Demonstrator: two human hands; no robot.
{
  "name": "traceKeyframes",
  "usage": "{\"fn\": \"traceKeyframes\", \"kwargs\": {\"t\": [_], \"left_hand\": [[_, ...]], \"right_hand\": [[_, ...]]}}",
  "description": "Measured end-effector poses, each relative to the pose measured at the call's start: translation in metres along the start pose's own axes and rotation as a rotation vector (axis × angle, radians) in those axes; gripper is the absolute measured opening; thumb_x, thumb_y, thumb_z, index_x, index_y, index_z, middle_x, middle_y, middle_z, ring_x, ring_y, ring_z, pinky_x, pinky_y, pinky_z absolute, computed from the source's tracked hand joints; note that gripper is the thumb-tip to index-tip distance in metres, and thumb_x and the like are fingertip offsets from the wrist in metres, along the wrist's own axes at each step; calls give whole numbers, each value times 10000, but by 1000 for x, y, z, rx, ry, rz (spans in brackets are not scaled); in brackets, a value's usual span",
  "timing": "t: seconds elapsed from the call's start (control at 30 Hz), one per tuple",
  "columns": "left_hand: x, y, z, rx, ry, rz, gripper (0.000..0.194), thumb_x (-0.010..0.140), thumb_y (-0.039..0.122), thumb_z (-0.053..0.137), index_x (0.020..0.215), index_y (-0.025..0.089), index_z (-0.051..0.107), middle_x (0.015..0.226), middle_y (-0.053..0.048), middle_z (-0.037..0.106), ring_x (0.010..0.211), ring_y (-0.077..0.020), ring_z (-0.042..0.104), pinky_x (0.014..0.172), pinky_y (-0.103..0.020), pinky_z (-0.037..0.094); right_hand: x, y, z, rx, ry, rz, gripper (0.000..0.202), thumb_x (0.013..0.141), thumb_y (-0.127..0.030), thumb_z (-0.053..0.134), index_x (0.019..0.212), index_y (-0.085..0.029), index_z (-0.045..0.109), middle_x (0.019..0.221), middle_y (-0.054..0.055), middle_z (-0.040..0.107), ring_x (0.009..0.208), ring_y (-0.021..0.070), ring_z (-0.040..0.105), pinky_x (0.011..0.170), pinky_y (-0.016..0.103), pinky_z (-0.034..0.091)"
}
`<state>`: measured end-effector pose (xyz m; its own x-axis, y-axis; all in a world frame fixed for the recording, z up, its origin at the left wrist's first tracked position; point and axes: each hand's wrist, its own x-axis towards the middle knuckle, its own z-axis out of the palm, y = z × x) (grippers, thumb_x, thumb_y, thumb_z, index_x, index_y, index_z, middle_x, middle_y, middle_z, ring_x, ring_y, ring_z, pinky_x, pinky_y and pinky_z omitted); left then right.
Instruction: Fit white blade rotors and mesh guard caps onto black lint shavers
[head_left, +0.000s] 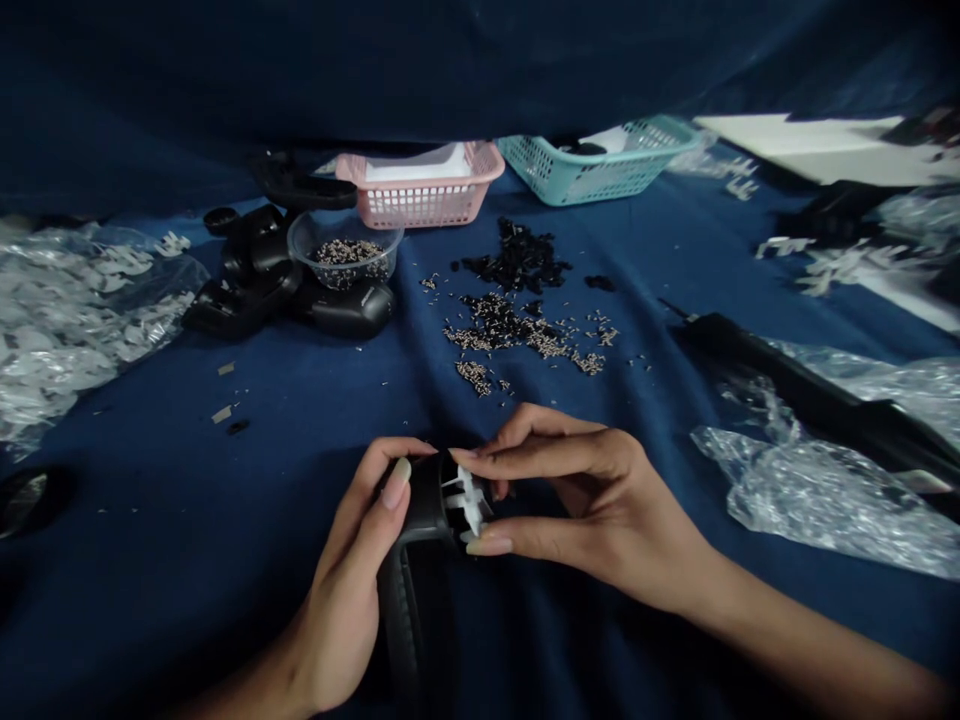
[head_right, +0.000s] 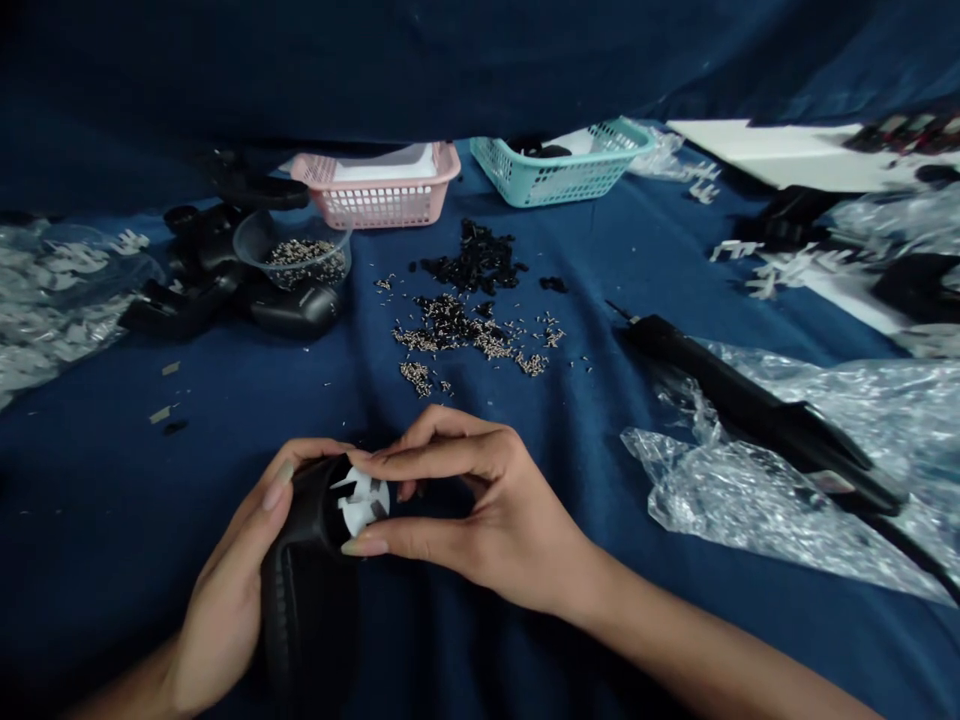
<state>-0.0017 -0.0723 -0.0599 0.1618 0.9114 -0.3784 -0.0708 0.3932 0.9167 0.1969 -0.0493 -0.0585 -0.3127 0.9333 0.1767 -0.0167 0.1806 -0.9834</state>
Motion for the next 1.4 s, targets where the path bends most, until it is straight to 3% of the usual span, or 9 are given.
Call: {"fn": "traceKeyframes", "kwargs": {"t": [0.2,0.43,0.6,0.7,0.77,0.9,0.97,1.27,1.4], "left_hand": [[6,0,-1,-166,-74,-105,364,927,533,547,1085,235,685,1076,-31,737,1121,-256,631,989,-315,462],[7,2,5,-415,98,-432,351,838,432,698,1128,233,705,984,-43,768,790,-225,731,615,-289,573],[10,9,7,-528,63,-457,268,850,424,696,1025,223,730,801,-12,752,671,-180,710,556,-246,538],[15,13,8,-639,38,-565,235,896,417,633,891,194,706,708,-14,720,540,-147,649,518,-248,510],[17,15,7,-676,-16,-611,323,944,435,535,812,177,679,642,-30,692,469,-146,605,471,-250,470],[19,11,3,-580,-171,-580,527,981,498,376,699,155,661,528,-69,632,414,-149,544,421,-239,382],[20,7,-1,-541,-229,-548,558,968,529,389,686,141,674,518,-78,621,427,-142,526,434,-236,371],[24,3,-3,-610,-287,-462,547,953,540,417,709,116,661,548,-82,611,511,-158,560,518,-248,380],[27,-2,-6,-644,-345,-455,535,897,568,508,714,96,679,578,-83,623,507,-165,571,525,-267,369]], "right_hand": [[-1,2,2,-80,-33,-41,484,698,-198,908,1140,-335,768,881,14,691,768,145,695,753,282,599],[-1,0,1,-244,42,-153,342,757,-266,873,1087,-235,789,980,44,707,842,155,695,758,275,576],[-2,-4,2,-345,69,-197,187,861,-369,768,918,-191,771,841,44,674,677,137,616,566,258,499],[-5,-6,1,-327,33,-220,368,965,-425,612,699,-178,669,676,20,586,593,124,544,510,256,417],[-8,-6,1,-291,31,-222,393,1001,-440,540,728,-178,645,661,10,555,590,122,519,521,260,396],[-11,-2,-2,-321,8,-214,366,1038,-420,471,1242,-191,670,754,6,530,662,137,522,599,277,435],[-10,0,-3,-367,-45,-230,411,1050,-410,441,1341,-197,638,786,17,529,680,144,536,600,282,445],[-10,4,-7,-221,-61,-322,438,1030,-421,456,873,-161,772,717,37,574,588,129,521,537,274,396],[-5,11,-5,-109,1,-274,410,1001,-478,470,995,-189,761,693,23,546,604,147,499,536,274,373]]}}
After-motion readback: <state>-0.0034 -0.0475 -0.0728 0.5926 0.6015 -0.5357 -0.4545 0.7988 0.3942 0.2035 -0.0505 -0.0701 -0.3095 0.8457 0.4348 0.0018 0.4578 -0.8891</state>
